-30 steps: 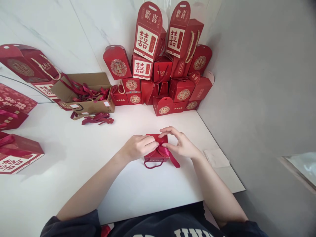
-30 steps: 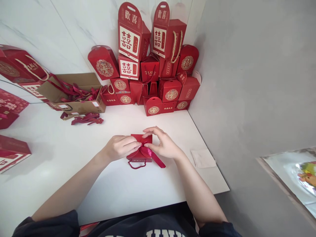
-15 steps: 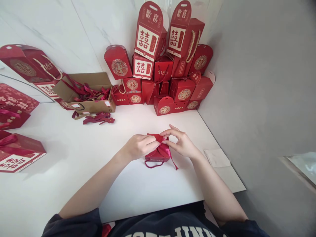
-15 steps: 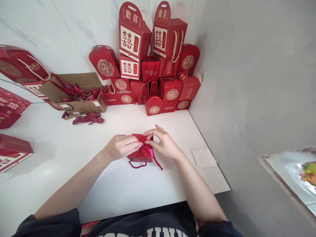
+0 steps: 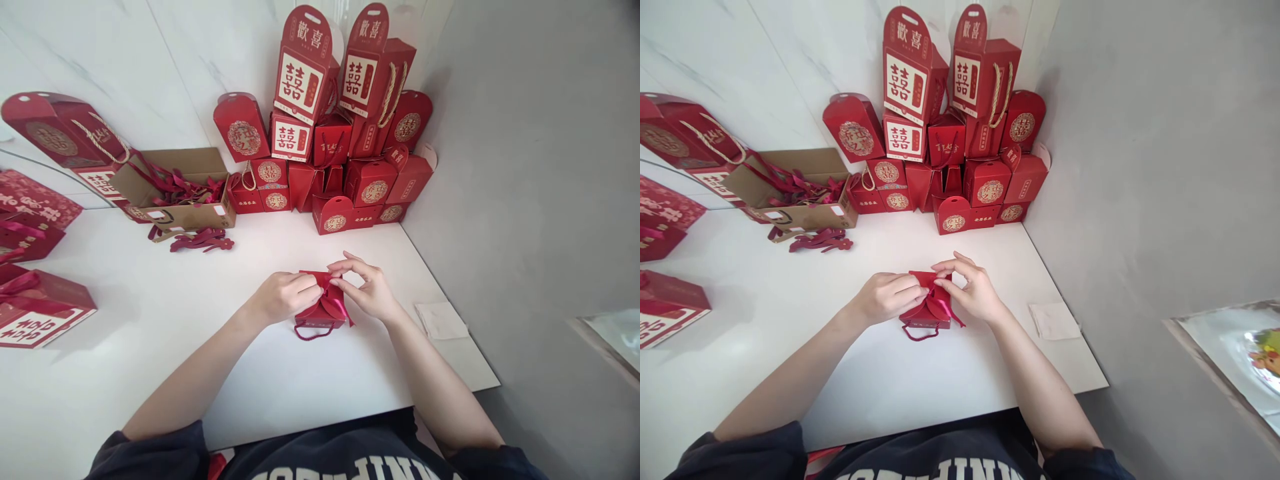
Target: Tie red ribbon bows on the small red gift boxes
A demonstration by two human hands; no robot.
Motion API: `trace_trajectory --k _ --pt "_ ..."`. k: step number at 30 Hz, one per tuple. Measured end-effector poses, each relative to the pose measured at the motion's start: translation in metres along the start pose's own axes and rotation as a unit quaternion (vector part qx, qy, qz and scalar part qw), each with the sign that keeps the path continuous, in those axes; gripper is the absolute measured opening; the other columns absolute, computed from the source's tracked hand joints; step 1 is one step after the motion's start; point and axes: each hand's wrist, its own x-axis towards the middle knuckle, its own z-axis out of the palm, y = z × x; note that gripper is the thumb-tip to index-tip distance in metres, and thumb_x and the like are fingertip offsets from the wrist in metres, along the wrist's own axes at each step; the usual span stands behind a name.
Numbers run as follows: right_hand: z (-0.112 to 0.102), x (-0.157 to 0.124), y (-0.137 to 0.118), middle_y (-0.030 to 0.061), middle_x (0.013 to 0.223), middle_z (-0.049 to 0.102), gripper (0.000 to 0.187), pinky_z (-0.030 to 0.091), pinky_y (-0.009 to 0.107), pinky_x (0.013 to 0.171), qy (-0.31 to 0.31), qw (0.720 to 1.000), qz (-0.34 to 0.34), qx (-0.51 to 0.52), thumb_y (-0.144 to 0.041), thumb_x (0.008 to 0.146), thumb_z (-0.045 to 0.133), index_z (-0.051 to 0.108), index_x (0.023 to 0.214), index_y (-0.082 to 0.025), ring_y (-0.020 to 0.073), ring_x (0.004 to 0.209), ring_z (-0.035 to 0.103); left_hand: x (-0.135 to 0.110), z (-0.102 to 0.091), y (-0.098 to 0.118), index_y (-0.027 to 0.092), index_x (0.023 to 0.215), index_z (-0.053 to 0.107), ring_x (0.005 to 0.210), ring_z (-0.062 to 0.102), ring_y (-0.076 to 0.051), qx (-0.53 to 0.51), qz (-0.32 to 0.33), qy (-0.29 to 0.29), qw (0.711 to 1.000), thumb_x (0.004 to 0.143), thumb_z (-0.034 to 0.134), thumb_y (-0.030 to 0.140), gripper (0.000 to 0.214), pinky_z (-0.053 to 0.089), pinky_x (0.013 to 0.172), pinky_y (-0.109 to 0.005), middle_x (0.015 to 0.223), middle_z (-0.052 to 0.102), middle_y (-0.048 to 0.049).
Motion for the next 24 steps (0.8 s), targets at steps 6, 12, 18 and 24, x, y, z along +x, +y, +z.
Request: trace_trajectory --k 6,12,18,24 --pt "-0.006 -0.001 -0.003 0.0033 0.098 0.069 0.039 0.048 0.042 0.099 -0.098 0.993 0.047 0.049 -0.026 0.087 0.065 0.054 0.124 -0.025 0.0196 0.096 0.065 0.000 0.000 0.000 0.017 0.069 0.055 0.053 0.050 -0.008 0.003 -0.003 -0.003 1.000 0.089 0.053 0.012 0.021 0.038 0.049 -0.024 0.062 0.054 0.0045" --pt "-0.007 -0.001 0.003 0.0005 0.092 0.070 0.023 0.034 0.048 0.112 -0.049 0.998 0.037 0.015 -0.022 0.087 0.062 0.062 0.110 -0.025 0.0171 0.087 0.066 0.001 0.000 0.000 0.017 0.068 0.055 0.053 0.050 -0.008 0.004 -0.001 0.001 1.000 0.087 0.057 0.012 0.019 0.038 0.048 -0.023 0.063 0.056 0.0043" --pt "-0.003 0.001 0.000 0.0009 0.090 0.065 0.021 0.035 0.048 0.111 -0.022 0.999 -0.001 -0.042 -0.014 0.084 0.057 0.060 0.102 -0.023 0.0171 0.085 0.062 0.000 0.000 0.000 0.017 0.071 0.056 0.055 0.053 -0.008 -0.006 -0.004 -0.002 1.000 0.088 0.054 0.011 0.018 0.039 0.049 -0.023 0.064 0.056 0.0034" --pt "0.022 -0.002 0.001 -0.0030 0.069 0.056 0.008 0.041 0.048 0.105 0.068 0.995 0.008 -0.066 -0.016 0.082 0.056 0.055 0.082 -0.024 0.0170 0.069 0.058 -0.003 0.003 0.001 0.017 0.070 0.054 0.055 0.051 -0.009 -0.020 0.002 -0.019 1.000 0.087 0.055 0.009 0.019 0.040 0.049 -0.024 0.064 0.055 0.0028"
